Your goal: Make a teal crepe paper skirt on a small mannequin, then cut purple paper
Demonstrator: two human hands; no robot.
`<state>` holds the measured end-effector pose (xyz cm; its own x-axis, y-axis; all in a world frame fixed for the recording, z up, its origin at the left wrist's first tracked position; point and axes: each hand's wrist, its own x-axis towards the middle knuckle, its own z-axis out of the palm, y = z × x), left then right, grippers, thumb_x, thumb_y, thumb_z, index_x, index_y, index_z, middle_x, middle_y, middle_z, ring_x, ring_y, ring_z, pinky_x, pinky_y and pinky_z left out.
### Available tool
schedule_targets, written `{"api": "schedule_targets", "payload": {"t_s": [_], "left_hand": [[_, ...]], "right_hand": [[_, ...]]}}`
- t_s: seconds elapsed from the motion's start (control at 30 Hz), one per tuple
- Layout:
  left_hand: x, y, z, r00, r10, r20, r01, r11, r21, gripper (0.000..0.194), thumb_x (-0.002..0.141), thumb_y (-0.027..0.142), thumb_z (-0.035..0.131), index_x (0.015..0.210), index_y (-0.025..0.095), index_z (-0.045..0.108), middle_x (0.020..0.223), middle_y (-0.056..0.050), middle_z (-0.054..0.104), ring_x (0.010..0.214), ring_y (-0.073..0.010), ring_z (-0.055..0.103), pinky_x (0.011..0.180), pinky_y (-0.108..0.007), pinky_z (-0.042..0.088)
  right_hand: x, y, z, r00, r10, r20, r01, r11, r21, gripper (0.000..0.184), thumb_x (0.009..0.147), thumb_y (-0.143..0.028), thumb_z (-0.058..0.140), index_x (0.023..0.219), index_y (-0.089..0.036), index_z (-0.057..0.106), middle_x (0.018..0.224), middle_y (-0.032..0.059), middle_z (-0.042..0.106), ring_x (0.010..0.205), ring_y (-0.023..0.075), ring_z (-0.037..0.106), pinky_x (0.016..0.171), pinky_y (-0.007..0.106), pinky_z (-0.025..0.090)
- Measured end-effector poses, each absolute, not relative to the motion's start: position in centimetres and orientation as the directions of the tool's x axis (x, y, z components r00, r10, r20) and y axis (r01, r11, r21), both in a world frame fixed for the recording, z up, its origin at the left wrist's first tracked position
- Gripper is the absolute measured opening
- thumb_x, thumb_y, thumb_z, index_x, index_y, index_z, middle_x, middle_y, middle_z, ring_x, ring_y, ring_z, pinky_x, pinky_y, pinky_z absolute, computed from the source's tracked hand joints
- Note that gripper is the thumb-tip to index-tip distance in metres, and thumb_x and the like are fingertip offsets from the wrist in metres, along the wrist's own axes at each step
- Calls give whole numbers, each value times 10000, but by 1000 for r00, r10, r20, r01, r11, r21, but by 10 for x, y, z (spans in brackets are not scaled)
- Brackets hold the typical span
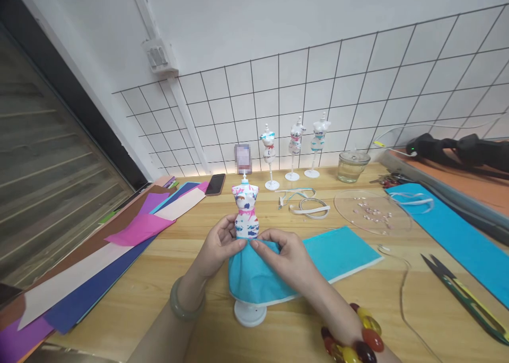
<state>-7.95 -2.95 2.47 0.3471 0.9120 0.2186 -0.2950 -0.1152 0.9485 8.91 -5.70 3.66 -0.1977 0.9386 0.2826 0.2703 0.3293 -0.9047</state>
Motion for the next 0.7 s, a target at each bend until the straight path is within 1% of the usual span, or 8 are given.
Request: {"api": "schedule_targets", "payload": {"t_s": [0.1, 0.23, 0.33, 0.43, 0.57, 0.7], "left_hand": [[-79, -29, 23, 335, 917, 214, -296, -113, 949, 471, 657, 191, 692, 1087, 165, 501, 1053, -96, 581, 991, -206, 544, 866, -322, 413], [-79, -30, 22, 326, 922, 208, -292, -111, 950, 478, 642, 193, 704, 1076, 174, 502, 1056, -87, 588, 997, -206, 544, 869, -327, 410], [-79, -31, 23, 346, 913, 215, -281, -118, 952, 494, 647, 177, 700, 1095, 177, 493, 1067, -86, 580, 1001, -204, 540, 867, -325, 409], [-79, -31, 23, 363, 903, 230, -282, -129, 951, 478, 652, 161, 695, 1085, 174, 493, 1035, -79, 582, 977, -196, 546, 851, -318, 416], [-80, -30, 23, 378, 891, 250, -300, -138, 944, 468, 668, 168, 685, 1092, 177, 488, 1035, -76, 580, 976, -196, 544, 854, -323, 415], [-79, -31, 23, 372, 895, 247, -291, -140, 946, 462, 667, 154, 683, 1084, 169, 485, 1037, -82, 575, 990, -201, 539, 861, -329, 416]], "right_hand": [[89, -58, 38, -230, 934, 273, 262, 329, -907, 228, 765, -394, 565, 737, -184, 650, 692, 14, 671, 669, 173, 599, 602, 253, 463], [89, -59, 38, -266, 930, 255, 251, 322, -913, 217, 771, -384, 558, 745, -184, 638, 691, 16, 668, 684, 175, 606, 631, 259, 476], [90, -58, 36, -273, 928, 252, 233, 318, -919, 201, 768, -371, 569, 748, -183, 637, 745, 25, 682, 726, 180, 614, 668, 265, 479], [90, -57, 36, -273, 929, 248, 238, 315, -919, 197, 766, -371, 576, 769, -186, 644, 788, 30, 690, 745, 182, 616, 677, 269, 479], [90, -58, 38, -279, 925, 258, 255, 331, -909, 204, 775, -374, 562, 742, -186, 633, 712, 17, 669, 693, 168, 603, 627, 252, 467], [90, -60, 38, -217, 930, 297, 306, 353, -884, 225, 758, -378, 582, 658, -177, 593, 618, -5, 621, 605, 139, 563, 555, 226, 439]]}}
